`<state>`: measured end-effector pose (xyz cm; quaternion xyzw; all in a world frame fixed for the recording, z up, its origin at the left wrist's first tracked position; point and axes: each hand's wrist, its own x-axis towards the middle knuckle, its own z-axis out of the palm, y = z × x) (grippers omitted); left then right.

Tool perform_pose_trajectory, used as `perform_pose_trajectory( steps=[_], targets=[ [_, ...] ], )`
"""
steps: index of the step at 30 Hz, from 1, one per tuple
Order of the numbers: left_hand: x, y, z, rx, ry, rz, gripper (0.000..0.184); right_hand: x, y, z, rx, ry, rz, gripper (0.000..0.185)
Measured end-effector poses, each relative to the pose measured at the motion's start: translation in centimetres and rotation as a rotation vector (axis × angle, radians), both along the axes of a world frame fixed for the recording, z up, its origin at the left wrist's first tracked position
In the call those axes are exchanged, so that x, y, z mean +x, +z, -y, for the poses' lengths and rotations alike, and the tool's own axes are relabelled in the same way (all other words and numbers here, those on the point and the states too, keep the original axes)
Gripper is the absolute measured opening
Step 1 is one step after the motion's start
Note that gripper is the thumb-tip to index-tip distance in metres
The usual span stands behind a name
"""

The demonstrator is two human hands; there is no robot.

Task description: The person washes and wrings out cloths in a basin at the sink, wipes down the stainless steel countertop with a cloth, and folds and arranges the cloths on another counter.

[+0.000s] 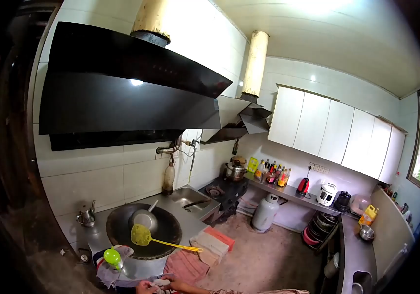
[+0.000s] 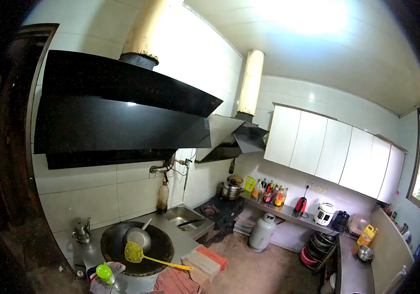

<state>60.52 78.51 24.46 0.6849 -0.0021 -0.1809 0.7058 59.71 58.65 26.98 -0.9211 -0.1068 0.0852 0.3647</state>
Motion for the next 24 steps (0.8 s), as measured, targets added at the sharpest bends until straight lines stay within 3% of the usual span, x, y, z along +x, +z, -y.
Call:
perform_pose_trajectory(
  steps=[4,9,12,17,24],
  targets=[
    [-0.8,0.6,0.5,0.165,-0.253,0.037,0.03,-0.6,-1.3,0.9,0.067,-0.097,-0.029,0.013],
    [-2.0,1.3,0.9,0.197,-0.496,-0.036,0.027,-2.6,-1.3,3.0,0.262,-0.148,-0.139,0.012],
    [-3.3,1.9,0.9,0.084,-0.695,-0.062,0.024,-3.8,-1.2,4.6,0.387,-0.189,-0.205,0.012],
    [-3.1,-1.4,2.5,-0.034,-0.541,-0.213,0.024,-5.6,-0.7,6.4,0.604,-0.269,-0.257,0.012],
    [-4.4,-0.9,5.5,-0.115,-0.517,-0.235,0.026,-8.3,0.1,8.5,0.88,-0.362,-0.27,0.012]
  ],
)
